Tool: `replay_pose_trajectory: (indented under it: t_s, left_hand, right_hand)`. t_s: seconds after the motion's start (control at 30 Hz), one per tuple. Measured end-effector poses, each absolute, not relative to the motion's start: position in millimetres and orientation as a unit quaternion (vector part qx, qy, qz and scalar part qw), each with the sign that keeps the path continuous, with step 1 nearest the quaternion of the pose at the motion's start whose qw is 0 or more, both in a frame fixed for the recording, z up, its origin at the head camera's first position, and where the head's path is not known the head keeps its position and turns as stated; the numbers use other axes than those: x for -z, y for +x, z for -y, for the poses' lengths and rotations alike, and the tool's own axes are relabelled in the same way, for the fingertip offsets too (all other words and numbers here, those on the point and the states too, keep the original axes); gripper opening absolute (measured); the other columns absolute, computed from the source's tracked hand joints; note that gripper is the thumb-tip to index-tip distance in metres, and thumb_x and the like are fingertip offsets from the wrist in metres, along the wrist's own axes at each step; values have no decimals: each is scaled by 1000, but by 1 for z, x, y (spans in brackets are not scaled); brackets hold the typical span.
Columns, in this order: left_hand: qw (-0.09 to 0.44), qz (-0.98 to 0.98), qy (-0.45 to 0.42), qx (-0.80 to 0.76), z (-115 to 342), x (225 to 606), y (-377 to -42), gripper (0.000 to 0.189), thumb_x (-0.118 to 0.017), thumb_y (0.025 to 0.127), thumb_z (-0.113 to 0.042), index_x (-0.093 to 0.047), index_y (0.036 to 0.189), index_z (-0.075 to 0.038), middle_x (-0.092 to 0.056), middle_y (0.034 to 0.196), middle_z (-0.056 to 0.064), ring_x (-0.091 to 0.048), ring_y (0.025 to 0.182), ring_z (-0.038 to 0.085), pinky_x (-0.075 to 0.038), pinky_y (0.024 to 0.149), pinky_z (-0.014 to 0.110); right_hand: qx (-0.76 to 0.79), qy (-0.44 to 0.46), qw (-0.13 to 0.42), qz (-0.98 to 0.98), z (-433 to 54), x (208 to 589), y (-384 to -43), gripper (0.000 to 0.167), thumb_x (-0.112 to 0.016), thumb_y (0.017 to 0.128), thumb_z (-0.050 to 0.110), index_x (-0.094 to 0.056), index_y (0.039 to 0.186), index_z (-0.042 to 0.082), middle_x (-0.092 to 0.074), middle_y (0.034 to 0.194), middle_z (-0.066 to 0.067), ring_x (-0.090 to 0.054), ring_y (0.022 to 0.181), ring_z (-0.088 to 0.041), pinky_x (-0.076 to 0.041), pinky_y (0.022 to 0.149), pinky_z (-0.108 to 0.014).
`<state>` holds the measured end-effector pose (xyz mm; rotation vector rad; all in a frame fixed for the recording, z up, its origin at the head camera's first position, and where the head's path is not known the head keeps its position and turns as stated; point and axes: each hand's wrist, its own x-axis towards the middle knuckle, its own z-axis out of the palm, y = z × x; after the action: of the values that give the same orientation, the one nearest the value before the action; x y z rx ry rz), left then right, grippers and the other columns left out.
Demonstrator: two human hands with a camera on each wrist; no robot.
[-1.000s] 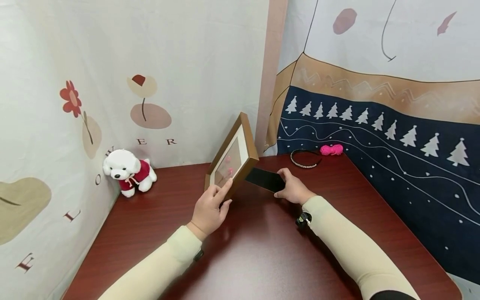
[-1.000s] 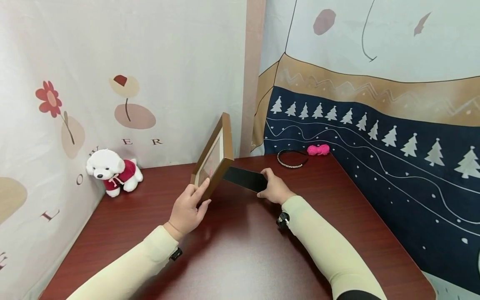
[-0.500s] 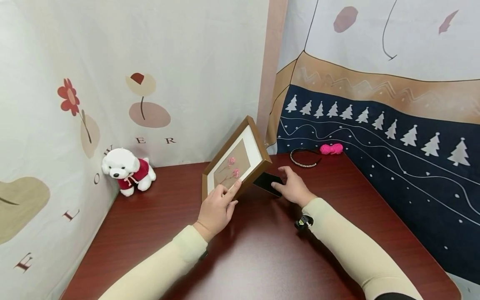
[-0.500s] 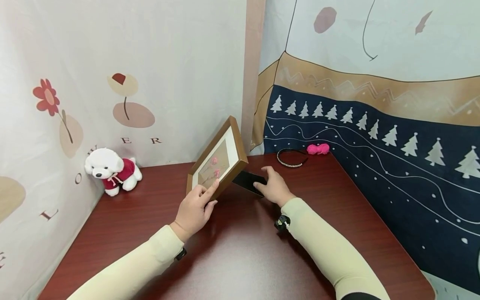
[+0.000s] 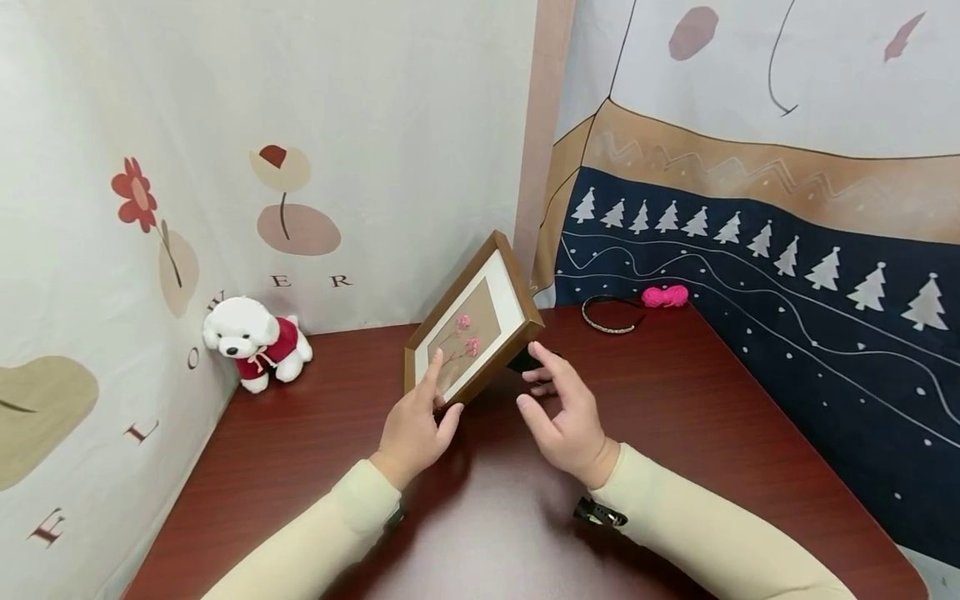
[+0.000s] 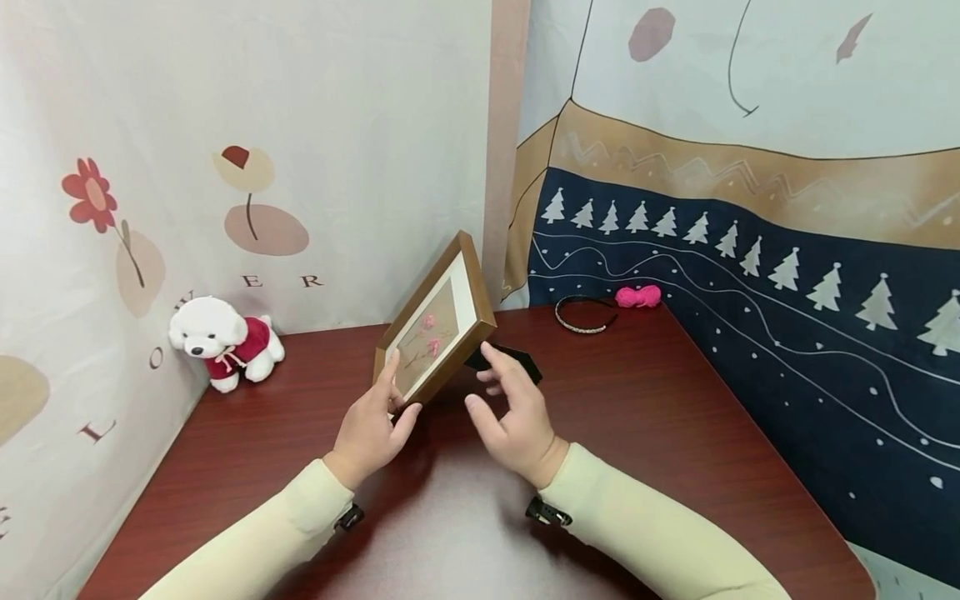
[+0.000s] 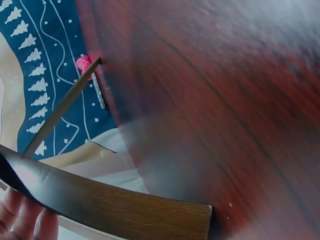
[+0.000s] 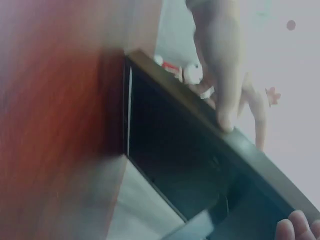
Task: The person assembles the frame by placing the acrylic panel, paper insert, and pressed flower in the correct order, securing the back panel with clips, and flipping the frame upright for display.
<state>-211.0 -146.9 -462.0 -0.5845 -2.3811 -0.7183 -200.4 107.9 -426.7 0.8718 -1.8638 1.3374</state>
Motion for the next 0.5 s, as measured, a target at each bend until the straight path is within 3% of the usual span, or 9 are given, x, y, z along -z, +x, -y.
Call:
replay_pose_trajectory:
  t_s: [0.2,0.5]
  left_hand:
    - [271,890,-217,297,142,462,-203,95,-79,89,-13,-25,166,-4,-67,86,2,-65,74,17,-56,68,36]
    - [220,871,-248,362,125,462,-192,92,-70,85,-1,-25,166,-2,-71,96,4,-72,79,14,-61,73,31]
  right_hand:
    - [-472,340,329,744,-104,431,-197,78,-71,88,0,-38,158,-10,-51,150,-28,-68,111,-34,-61,79,-42]
    - [-507,270,305,760,-104,435,-206,78,-70,93,3,-34,161,-6,-31,167,-26,-67,114,-39,-60,83,-51]
